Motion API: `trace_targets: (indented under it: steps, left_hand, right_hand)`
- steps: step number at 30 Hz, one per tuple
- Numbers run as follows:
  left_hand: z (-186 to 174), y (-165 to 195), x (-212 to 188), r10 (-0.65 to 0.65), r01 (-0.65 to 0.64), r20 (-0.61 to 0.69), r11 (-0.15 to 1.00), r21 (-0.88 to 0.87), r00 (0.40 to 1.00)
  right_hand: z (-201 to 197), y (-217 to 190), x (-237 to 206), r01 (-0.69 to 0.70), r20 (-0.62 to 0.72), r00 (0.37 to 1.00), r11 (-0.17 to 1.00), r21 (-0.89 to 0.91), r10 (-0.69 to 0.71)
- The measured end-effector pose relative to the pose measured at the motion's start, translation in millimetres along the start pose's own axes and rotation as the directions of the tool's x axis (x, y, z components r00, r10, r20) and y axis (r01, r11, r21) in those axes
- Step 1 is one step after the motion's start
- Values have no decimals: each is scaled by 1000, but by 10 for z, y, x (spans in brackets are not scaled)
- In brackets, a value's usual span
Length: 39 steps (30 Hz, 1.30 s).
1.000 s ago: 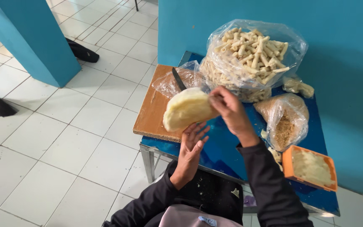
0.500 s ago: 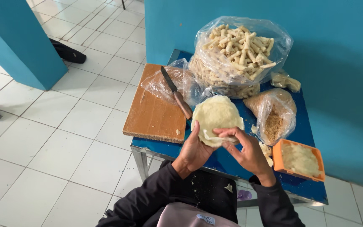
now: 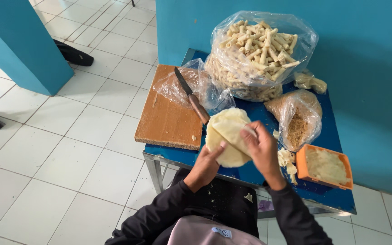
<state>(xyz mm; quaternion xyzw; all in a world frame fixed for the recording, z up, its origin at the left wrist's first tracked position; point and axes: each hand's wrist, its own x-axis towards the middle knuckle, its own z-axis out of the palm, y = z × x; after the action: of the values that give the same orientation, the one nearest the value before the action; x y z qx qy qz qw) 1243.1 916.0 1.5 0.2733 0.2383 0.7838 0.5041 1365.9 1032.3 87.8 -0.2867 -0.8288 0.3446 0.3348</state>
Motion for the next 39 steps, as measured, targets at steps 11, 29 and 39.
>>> trace_targets:
  steps: [11, 29, 39]
  left_hand:
    - [-290, 696, -446, 41, -70, -351, 995, -70, 936]
    - [-116, 724, -373, 31, -64, -318, 994, -91, 948]
    - [92, 65, -13, -1, 29, 136, 978, -206, 991]
  right_hand:
    - [-613, 88, 378, -163, 209, 977, 792, 588, 46]
    - [-220, -26, 131, 237, 131, 966, 967, -96, -223]
    - [277, -513, -319, 428, -30, 897, 883, -195, -441]
